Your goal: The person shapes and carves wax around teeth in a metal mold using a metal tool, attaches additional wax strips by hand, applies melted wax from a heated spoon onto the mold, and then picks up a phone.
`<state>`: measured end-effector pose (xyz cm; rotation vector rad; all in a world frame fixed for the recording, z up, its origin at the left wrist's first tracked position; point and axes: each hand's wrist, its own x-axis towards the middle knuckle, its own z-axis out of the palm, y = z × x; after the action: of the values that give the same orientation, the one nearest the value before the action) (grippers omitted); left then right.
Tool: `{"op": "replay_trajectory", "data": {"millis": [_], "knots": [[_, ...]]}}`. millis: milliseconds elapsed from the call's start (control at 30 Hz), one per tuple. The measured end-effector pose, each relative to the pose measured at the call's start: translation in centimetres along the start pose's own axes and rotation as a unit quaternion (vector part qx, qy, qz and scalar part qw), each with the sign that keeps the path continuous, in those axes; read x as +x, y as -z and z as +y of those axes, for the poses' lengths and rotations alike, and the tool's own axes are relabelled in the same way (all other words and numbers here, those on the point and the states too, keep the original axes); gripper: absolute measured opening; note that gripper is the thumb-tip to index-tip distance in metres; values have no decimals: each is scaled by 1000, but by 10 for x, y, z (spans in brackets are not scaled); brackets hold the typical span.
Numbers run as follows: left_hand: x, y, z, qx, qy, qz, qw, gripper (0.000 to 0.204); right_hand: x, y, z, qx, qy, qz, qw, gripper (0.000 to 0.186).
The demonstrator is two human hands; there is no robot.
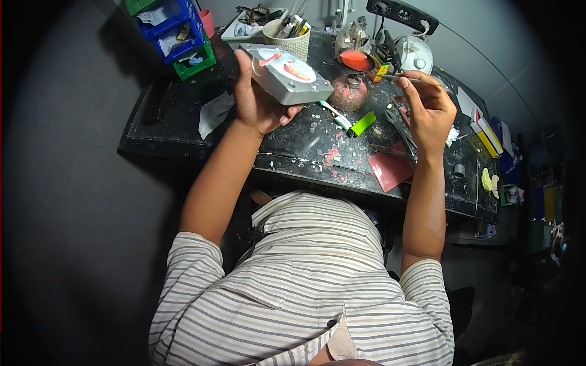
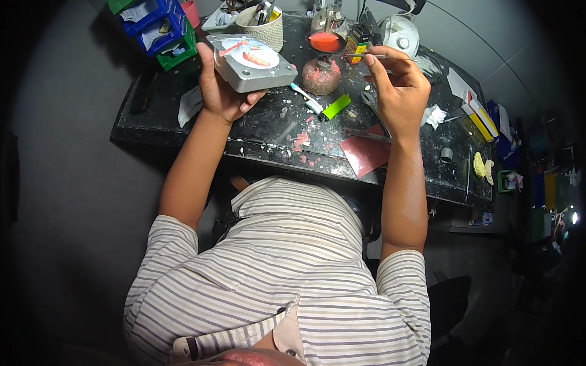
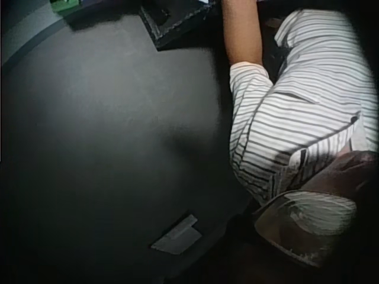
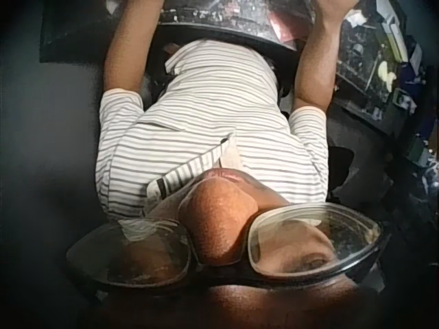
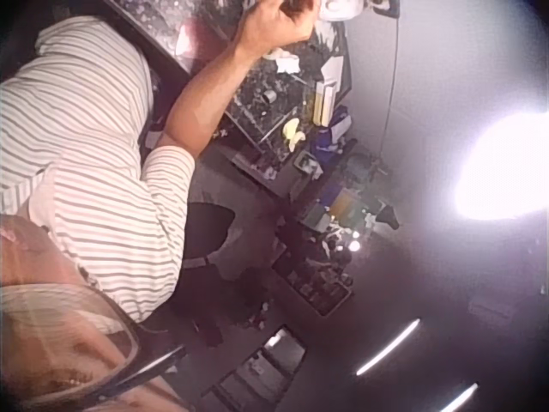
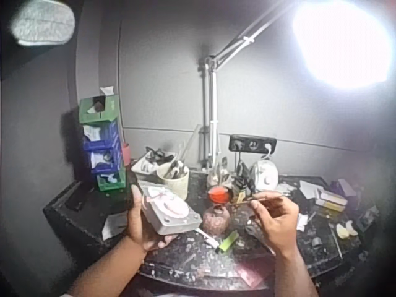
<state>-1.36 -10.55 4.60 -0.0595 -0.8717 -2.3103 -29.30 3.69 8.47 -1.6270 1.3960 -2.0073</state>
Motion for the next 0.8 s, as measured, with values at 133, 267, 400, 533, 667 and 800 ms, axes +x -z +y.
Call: {"op": "replay_trajectory", "data": {"millis": [133, 267, 400, 533, 667, 800], "knots": [[6, 2, 2, -53, 75, -133, 987, 105, -2, -2, -5, -7, -7, -8, 1000, 16], [5, -18, -7, -68, -19, 28, 997, 106, -4, -3, -7, 33, 29, -11, 999, 15], [3, 2, -6, 31, 15, -107, 994, 110, -2, -12, -24, 102, 73, -25, 992, 17], [-1, -9, -15, 94, -40, 47, 994, 112, -5, -26, -40, 139, 172, -100, 970, 20], [-6, -16, -16, 68, -21, 38, 997, 112, -9, -41, -50, 149, 201, -128, 960, 25], [-8, -18, -15, -17, -12, -21, 1000, 82, -8, -45, -50, 125, 210, -142, 959, 28]]}}
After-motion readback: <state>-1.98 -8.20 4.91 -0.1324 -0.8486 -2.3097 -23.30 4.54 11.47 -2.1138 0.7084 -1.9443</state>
